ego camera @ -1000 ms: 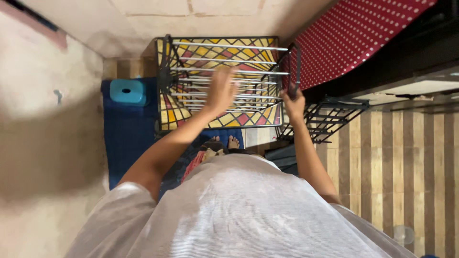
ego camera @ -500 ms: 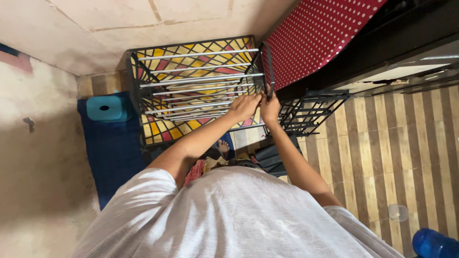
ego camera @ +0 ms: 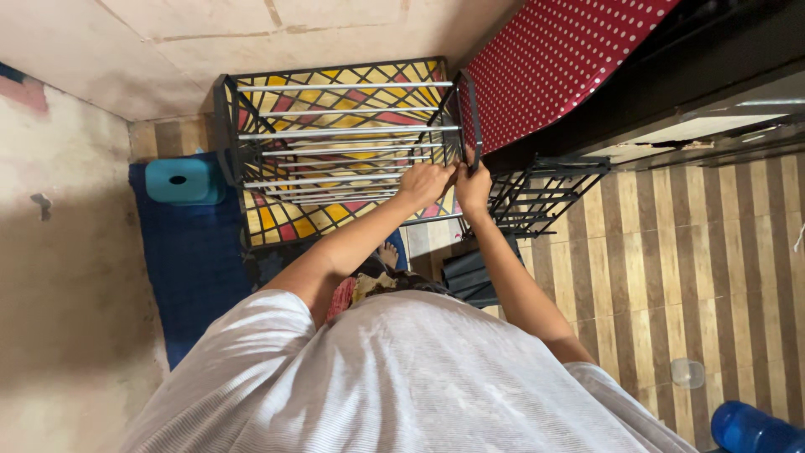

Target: The person assembles a metal rack by connecting vertical poles to a base frame and inserting horizontal bars. They handle multiple metal components and secure them together by hand.

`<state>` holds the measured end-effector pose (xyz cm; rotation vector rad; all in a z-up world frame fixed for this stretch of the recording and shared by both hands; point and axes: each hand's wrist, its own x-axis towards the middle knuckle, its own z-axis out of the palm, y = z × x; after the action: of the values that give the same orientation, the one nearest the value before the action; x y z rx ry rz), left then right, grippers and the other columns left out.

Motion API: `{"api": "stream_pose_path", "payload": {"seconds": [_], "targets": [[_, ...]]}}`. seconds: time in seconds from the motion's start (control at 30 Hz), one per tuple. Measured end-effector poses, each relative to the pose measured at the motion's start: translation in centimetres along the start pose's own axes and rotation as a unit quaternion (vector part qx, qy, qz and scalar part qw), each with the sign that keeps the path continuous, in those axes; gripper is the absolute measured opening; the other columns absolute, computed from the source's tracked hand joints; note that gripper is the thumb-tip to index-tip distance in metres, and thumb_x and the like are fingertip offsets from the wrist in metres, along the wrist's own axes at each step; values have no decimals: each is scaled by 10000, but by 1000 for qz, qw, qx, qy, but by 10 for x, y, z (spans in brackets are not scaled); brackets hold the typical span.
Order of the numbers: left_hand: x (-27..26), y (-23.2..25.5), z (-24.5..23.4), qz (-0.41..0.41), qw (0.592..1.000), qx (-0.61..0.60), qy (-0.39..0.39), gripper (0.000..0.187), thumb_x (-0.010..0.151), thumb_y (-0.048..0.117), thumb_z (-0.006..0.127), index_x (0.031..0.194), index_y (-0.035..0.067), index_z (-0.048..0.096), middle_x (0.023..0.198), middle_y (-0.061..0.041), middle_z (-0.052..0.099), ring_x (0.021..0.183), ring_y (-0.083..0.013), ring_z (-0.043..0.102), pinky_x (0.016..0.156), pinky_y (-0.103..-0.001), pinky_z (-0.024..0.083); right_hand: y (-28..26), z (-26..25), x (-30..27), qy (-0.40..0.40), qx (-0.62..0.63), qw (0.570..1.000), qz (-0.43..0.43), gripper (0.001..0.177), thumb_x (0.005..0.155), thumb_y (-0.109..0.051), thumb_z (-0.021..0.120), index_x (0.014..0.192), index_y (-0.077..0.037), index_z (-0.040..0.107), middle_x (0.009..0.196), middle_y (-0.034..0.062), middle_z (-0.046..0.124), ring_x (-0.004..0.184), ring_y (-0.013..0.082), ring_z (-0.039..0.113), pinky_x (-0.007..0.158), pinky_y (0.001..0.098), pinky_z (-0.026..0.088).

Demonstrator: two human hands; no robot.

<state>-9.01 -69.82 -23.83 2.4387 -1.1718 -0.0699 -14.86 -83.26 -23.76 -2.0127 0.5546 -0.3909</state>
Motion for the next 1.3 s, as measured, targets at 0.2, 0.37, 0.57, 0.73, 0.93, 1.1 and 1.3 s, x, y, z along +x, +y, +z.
{"api": "stream_pose_path", "payload": {"seconds": [0.2, 0.37, 0.57, 0.73, 0.93, 1.1, 1.3], "targets": [[-2, 8, -6, -34, 999, -30, 22, 357, 961, 403, 625, 1092, 77, 688, 790, -165, 732, 718, -351, 729, 590, -478, 577, -7, -8, -1, -27, 16, 999, 17, 414, 993, -95, 596, 1406, -72, 598, 1014, 127, 777, 881, 182, 738, 800, 333, 567], [-4, -1, -8, 20, 993, -69, 96, 510, 887, 313, 700, 1224, -66, 648, 933, -206, 717, 731, -371, 718, 600, -458, 580, -46, -12, -15, 16, 10, 1000, 14, 730, 907, -156, 735, 1535, -75, 372, 1193, 176, 679, 1056, 242, 688, 917, 368, 549], [-26, -29, -53, -60, 998, 20, 1, 454, 692, 81, 746, 1139, 17, 695, 1149, -175, 680, 1125, -347, 648, 961, -490, 495, -126, -24, -43, 220, -157, 917, -292, 806, 907, -93, 779, 1566, 8, 326, 1539, 311, 299, 1426, 466, 289, 1181, 559, 248], [-84, -51, -134, -99, 989, 19, 109, 511, 754, 158, 761, 1220, -26, 662, 1245, -216, 575, 1218, -349, 533, 1021, -536, 412, -174, 2, -48, 71, -172, 889, -417, 419, 907, -22, 718, 1307, -61, 602, 1341, 185, 545, 1300, 389, 492, 1117, 507, 389], [-166, -62, -221, -163, 885, 168, 402, 511, 872, 201, 752, 1357, 144, 601, 1398, -176, 512, 1371, -378, 438, 1088, -563, 348, -191, 89, -56, -178, -122, 882, -418, 377, 926, -132, 744, 1275, -46, 631, 1226, 164, 624, 1141, 375, 573, 1007, 471, 458], [-205, -108, -226, -187, 862, -38, 470, 865, 897, 336, 786, 1567, 27, 335, 1507, -293, 431, 1390, -425, 421, 1150, -531, 343, -189, 167, -63, -300, -177, 860, -373, 485, 885, -289, 750, 1270, -23, 627, 1165, 221, 644, 1061, 423, 606, 903, 493, 491], [-217, -181, -140, -391, 843, -322, 183, 555, 920, 324, 677, 1408, 84, 563, 969, -178, 752, 858, -382, 728, 753, -470, 560, -165, 233, -49, -471, -195, 812, -285, 265, 989, -272, 650, 1080, -28, 699, 981, 221, 719, 931, 421, 691, 815, 510, 537]]}}
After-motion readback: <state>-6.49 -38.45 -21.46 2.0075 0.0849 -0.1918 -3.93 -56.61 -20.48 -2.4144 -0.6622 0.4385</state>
